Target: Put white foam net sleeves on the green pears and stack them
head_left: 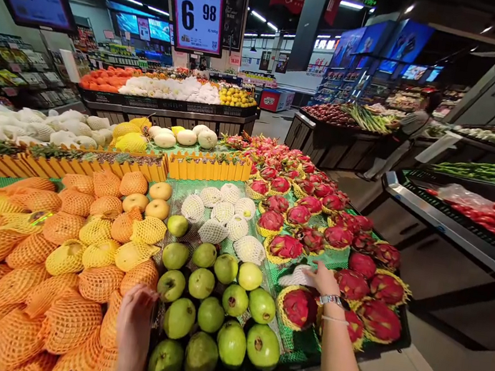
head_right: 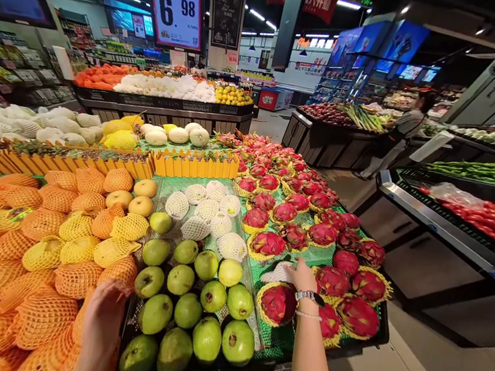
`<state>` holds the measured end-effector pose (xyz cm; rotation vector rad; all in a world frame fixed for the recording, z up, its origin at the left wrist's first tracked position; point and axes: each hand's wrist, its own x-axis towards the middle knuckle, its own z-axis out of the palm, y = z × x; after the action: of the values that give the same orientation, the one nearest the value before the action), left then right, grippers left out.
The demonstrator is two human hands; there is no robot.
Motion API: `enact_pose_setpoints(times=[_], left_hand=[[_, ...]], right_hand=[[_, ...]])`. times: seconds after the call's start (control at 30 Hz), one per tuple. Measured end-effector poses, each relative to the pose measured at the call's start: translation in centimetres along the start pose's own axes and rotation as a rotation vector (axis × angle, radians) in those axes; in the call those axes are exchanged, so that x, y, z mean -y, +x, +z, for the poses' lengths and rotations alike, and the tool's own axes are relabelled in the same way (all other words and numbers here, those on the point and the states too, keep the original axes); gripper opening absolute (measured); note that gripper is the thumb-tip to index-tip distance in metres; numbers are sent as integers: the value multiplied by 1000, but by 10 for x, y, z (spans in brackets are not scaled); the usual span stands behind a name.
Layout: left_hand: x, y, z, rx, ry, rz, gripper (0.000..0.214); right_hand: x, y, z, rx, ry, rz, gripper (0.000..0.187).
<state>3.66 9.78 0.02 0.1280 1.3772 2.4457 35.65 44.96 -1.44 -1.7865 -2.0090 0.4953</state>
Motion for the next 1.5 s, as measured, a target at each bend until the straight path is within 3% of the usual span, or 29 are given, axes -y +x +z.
enact_pose_setpoints(times=[0.17, 0.33, 0.5, 0.57, 0.67, 0.73, 0.83, 0.93, 1.07, 1.27, 1.37, 1.43, 1.5], left_hand=[[14, -18, 22, 135, 40, -123, 34], [24, -47, 28, 261, 165, -132, 27], [24, -82, 45, 574, 278, -112, 20], [21, -93, 57, 719, 286, -79, 40], [17, -98, 73, 847, 337, -38, 67], [18, -97, 78, 832, 377, -26, 65], [23, -90, 76, 723, 408, -5, 43], [28, -83, 69, 590, 375, 46, 17], [37, -74, 58, 438, 305, 128, 17], [69, -66, 31, 583, 625, 345, 16], [76, -65, 22, 624, 757, 445, 45], [74, -64, 22, 653, 719, 419, 57], [68, -63, 26, 660, 628, 302, 46]], right_hand=[[-4, -25, 5, 34, 107, -140, 12], [1, -62, -9, -176, 250, -153, 39], [50, -123, 0, -401, 680, -189, 41], [77, -151, 13, -447, 775, -279, 35], [108, -190, 36, -358, 942, -420, 25], [119, -208, 50, -270, 1046, -436, 23], [118, -218, 62, -171, 1099, -424, 33], [106, -215, 64, -39, 1044, -565, 41], [97, -211, 60, 9, 853, -709, 48], [105, -215, 58, -89, 790, -640, 39], [108, -220, 61, -4, 788, -681, 32], [110, -224, 65, 52, 817, -656, 27], [112, -226, 70, 90, 930, -546, 24]])
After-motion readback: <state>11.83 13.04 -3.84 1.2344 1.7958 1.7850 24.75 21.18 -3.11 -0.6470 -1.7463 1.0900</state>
